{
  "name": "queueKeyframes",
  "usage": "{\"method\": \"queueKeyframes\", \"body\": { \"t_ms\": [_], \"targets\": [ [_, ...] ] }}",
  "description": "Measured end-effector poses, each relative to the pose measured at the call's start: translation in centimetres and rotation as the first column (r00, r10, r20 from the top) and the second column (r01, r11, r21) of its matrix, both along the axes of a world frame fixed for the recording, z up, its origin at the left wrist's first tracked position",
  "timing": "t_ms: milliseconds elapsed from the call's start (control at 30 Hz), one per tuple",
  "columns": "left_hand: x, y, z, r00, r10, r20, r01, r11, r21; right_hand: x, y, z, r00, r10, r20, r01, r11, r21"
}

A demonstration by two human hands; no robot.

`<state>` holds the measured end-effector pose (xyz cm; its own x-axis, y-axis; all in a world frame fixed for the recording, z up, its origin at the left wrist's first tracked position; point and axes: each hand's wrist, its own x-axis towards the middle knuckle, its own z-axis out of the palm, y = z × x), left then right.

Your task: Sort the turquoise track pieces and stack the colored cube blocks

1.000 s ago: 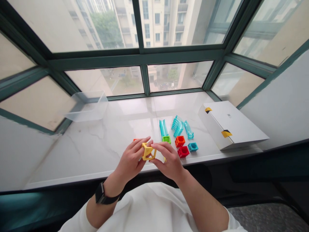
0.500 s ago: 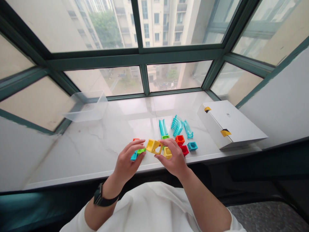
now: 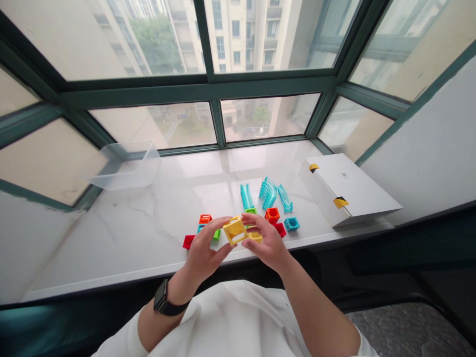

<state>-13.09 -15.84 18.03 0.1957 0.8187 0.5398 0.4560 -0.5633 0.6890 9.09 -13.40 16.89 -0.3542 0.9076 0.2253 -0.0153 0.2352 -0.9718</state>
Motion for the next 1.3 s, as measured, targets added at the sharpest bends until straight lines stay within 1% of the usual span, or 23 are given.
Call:
{"method": "queueKeyframes", "body": {
  "t_ms": [67, 133, 233, 300, 367, 467, 567, 700, 800, 900, 1033, 1300],
  "targets": [
    [0.2, 0.0, 0.2, 1.000, -0.008, 0.004, 0.008, 0.999, -0.051, 0.7, 0.2, 0.3, 0.994, -0.034, 0.108, 0.021, 0.993, 0.119],
    [0.4, -0.1, 0.3, 1.000, -0.026, 0.006, 0.026, 0.995, -0.097, 1.3, 0.4, 0.7, 0.979, -0.057, 0.196, 0.016, 0.979, 0.203],
    [0.8, -0.1, -0.1, 0.998, -0.059, 0.007, 0.060, 0.989, -0.139, 1.9, 0.6, 1.1, 0.963, -0.065, 0.263, 0.001, 0.972, 0.235],
    [1.1, 0.1, -0.7, 0.997, -0.078, 0.021, 0.080, 0.985, -0.150, 2.4, 0.7, 1.2, 0.957, -0.066, 0.283, 0.000, 0.973, 0.229],
    [1.5, 0.4, -1.6, 0.994, -0.094, 0.050, 0.101, 0.981, -0.168, 3.1, 0.8, 1.0, 0.953, -0.092, 0.290, 0.029, 0.976, 0.215],
    [2.1, 1.0, -3.1, 0.992, -0.097, 0.082, 0.113, 0.968, -0.224, 4.5, 0.9, 0.5, 0.944, -0.175, 0.279, 0.133, 0.977, 0.164],
    [2.9, 1.6, -4.8, 0.995, -0.086, 0.050, 0.096, 0.954, -0.283, 5.8, 1.1, 0.0, 0.919, -0.225, 0.324, 0.201, 0.974, 0.105],
    [3.8, 2.0, -6.8, 0.997, -0.073, 0.000, 0.069, 0.946, -0.315, 6.7, 1.2, -0.7, 0.885, -0.248, 0.395, 0.231, 0.969, 0.092],
    [4.3, 2.1, -8.0, 0.998, -0.061, 0.008, 0.060, 0.940, -0.335, 7.0, 1.2, -1.5, 0.877, -0.243, 0.414, 0.231, 0.970, 0.080],
    [4.7, 2.1, -8.7, 0.998, -0.054, 0.031, 0.062, 0.929, -0.366, 6.9, 1.1, -2.3, 0.878, -0.223, 0.423, 0.221, 0.974, 0.054],
    [5.0, 2.2, -9.4, 0.997, -0.040, 0.070, 0.064, 0.922, -0.383, 6.6, 1.1, -2.6, 0.883, -0.201, 0.425, 0.204, 0.978, 0.039],
    [5.2, 2.2, -9.9, 0.991, -0.040, 0.125, 0.083, 0.928, -0.363, 5.6, 1.4, -3.3, 0.892, -0.152, 0.425, 0.162, 0.987, 0.012]
  ]
}}
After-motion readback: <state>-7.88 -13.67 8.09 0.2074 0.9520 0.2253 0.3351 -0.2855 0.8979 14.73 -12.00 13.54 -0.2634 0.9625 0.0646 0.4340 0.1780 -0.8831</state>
